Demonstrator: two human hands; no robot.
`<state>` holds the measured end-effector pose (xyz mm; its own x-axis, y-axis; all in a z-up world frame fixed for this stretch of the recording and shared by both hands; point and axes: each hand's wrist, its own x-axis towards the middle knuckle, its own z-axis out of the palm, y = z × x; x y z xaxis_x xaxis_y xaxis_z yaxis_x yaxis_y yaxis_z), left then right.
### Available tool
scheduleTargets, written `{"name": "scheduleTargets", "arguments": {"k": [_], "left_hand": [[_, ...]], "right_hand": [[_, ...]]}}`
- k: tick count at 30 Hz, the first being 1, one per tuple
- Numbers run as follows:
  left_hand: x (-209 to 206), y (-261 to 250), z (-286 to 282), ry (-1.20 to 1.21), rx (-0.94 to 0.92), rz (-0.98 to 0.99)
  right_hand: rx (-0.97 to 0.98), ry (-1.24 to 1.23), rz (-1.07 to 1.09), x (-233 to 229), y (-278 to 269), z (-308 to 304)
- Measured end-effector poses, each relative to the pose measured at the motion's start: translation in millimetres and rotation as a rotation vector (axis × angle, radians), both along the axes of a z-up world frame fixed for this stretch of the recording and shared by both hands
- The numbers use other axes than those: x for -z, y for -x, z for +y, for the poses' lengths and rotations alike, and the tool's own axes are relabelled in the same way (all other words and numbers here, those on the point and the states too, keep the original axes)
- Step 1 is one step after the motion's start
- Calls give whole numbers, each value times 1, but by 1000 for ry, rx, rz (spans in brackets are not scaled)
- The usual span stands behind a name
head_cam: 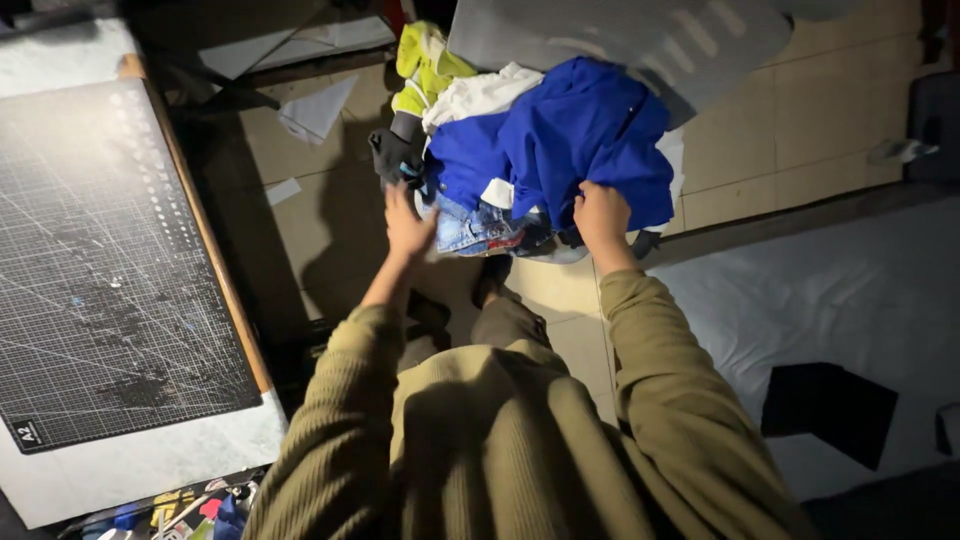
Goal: Folding a pair of khaki pants, a pair of blue jeans, and a blue work shirt on a work surface.
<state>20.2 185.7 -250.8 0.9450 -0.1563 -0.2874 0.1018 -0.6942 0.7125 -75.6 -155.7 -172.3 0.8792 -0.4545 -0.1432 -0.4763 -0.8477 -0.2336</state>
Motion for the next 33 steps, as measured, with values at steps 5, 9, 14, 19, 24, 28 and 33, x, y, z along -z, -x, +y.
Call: {"name": "scheduleTargets", "arguments": {"k": [5, 9, 14, 19, 24, 28, 33], "left_hand": [[15, -36, 8, -36, 42, -2], [-25, -51, -14, -206, 135, -114], [-102, -56, -64, -131, 537, -106], [-218, -34, -117, 100, 720, -448], [-252, -26, -137, 119, 726, -435], [-307, -29, -119, 318, 712, -265], [-426, 2, -56, 729, 609, -308]], "right_hand": [[85, -257, -319, -25, 13, 3], [207, -436, -352, -77, 10, 6], [-45, -76, -175, -118, 12, -12], [-146, -192, -291, -230, 8, -11], [-218, -177, -495, -347, 12, -1], [-285, -93, -651, -419, 12, 5], [-325, -76, -750, -485, 5, 33]]}}
